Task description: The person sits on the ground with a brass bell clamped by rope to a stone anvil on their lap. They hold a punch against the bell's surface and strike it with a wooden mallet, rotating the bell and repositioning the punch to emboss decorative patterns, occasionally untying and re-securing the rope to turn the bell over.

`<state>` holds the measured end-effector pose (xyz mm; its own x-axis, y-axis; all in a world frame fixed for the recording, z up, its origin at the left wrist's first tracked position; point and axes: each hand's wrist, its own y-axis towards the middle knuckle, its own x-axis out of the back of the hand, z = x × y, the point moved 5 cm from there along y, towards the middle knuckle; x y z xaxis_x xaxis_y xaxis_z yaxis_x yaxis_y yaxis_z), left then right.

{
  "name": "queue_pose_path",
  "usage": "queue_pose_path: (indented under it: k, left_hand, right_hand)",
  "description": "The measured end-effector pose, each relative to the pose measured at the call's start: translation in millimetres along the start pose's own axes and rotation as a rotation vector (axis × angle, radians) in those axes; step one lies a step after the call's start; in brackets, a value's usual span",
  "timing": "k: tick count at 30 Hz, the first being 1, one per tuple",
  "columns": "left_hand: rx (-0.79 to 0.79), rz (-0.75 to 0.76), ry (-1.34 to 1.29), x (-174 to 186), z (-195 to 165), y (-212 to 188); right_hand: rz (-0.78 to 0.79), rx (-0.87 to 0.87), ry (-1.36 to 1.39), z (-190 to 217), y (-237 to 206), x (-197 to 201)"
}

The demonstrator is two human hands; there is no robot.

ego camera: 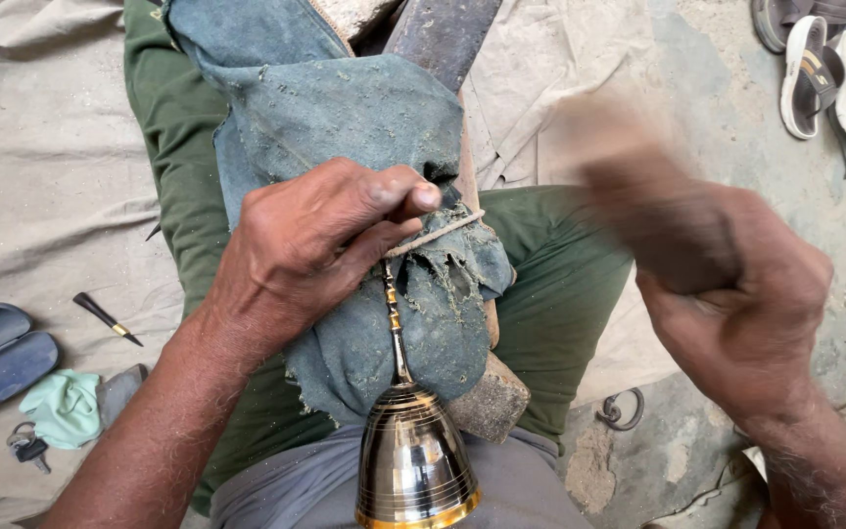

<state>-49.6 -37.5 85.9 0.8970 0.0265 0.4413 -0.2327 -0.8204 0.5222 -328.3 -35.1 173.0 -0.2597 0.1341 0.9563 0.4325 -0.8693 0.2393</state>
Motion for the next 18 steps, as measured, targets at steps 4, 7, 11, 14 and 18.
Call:
queue_pose_path:
  k: [4,7,11,14,18]
  left_hand:
    - [-0.005,0.012,0.016,-2,0,0]
    - [-0.032,0.021,0.053,-3,0,0]
    - [-0.067,0.028,0.056,-3,3,0]
    - [-0.037,0.053,0.074,-4,6,0]
    - [-0.057,0.071,0.147,-5,7,-2]
  right_hand:
    - [-0.078,-0.034,0.391,2,2,10]
    - [0.158,-0.075,-0.061,6,6,6]
    - [0.048,-0.057,0.016,14,11,11]
    - [-0.007,-0.037,0.108,20,10,16]
    - [0.056,0.023,-0.156,25,16,16]
